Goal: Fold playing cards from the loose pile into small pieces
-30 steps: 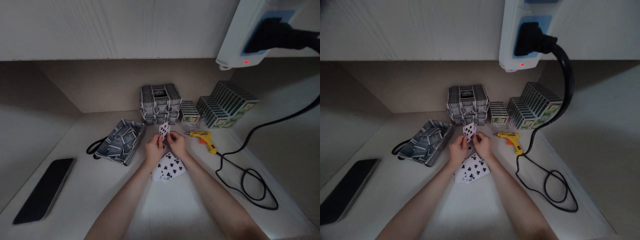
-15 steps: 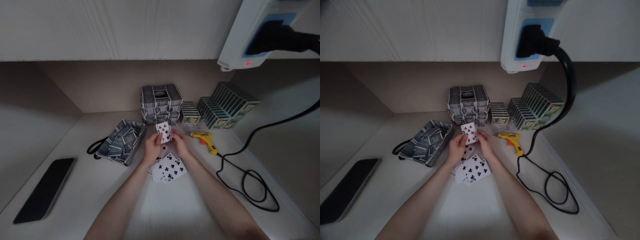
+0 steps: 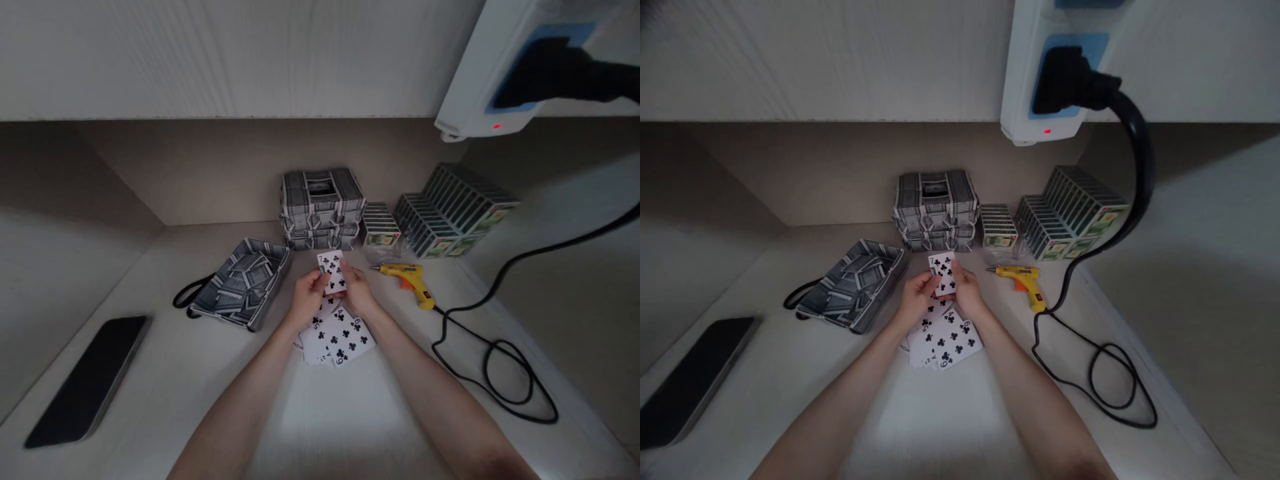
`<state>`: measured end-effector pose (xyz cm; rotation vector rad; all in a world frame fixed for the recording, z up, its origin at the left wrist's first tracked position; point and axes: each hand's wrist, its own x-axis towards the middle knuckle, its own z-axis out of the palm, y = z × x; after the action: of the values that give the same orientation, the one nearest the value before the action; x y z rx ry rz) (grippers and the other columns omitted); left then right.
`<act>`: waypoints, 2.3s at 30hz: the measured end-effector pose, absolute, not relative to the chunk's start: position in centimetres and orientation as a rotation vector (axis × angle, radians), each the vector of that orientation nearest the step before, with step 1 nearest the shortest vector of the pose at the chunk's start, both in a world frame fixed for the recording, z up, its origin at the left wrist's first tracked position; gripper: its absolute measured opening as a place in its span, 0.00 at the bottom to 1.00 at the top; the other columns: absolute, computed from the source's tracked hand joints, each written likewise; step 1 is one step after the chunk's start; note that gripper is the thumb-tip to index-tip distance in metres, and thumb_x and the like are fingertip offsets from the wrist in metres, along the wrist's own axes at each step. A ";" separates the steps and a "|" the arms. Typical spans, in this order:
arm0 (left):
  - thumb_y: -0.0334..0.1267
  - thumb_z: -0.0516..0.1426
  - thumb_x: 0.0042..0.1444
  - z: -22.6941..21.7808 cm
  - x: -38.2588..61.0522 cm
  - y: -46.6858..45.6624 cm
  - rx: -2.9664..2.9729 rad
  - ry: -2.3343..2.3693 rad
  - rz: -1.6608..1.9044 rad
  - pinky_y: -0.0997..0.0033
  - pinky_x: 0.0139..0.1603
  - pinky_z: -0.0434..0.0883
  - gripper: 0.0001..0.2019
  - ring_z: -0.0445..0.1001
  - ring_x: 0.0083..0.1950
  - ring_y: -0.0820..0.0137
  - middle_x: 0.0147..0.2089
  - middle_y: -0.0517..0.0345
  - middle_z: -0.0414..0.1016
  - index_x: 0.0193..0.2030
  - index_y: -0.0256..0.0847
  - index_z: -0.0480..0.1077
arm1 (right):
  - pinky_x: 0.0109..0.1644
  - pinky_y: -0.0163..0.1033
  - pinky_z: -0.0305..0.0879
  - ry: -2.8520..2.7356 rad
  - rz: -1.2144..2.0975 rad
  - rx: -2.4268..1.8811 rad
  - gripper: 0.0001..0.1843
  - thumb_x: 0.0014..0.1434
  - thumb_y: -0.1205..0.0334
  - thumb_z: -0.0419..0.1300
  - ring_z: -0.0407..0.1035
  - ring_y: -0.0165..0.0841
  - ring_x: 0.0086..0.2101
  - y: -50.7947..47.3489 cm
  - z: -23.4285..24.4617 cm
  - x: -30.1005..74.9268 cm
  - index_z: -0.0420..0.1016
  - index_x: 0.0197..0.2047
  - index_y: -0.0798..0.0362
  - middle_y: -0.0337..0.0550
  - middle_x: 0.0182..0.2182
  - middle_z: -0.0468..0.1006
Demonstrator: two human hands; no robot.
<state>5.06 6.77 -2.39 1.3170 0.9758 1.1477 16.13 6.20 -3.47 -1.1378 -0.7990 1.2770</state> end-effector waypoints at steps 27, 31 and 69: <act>0.38 0.58 0.49 -3.6 4.6 8.0 1.232 1.023 1.346 0.76 0.33 0.66 0.24 0.70 0.31 0.75 0.34 0.57 0.75 0.55 0.39 0.65 | 0.33 0.35 0.59 -1.094 0.979 -1.115 0.18 0.50 0.54 0.59 0.63 0.30 0.27 6.8 -4.1 17.3 0.75 0.43 0.52 0.38 0.25 0.72; 0.39 0.57 0.49 -3.7 4.5 8.1 1.223 1.062 1.332 0.77 0.31 0.66 0.23 0.69 0.29 0.75 0.32 0.57 0.75 0.54 0.38 0.67 | 0.24 0.32 0.51 -1.061 1.017 -1.133 0.27 0.49 0.56 0.60 0.53 0.25 0.20 6.7 -4.2 17.3 0.68 0.54 0.51 0.32 0.20 0.62; 0.38 0.60 0.45 -3.9 4.6 8.2 1.102 1.087 1.344 0.74 0.31 0.68 0.22 0.70 0.28 0.74 0.30 0.57 0.76 0.49 0.35 0.71 | 0.23 0.33 0.50 -1.056 0.993 -1.136 0.23 0.48 0.54 0.60 0.52 0.25 0.20 6.5 -3.6 17.3 0.70 0.48 0.52 0.32 0.20 0.60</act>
<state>4.56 8.19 -3.85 1.1020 1.0875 1.3438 17.26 6.47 -3.60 -1.1363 -1.0557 0.9933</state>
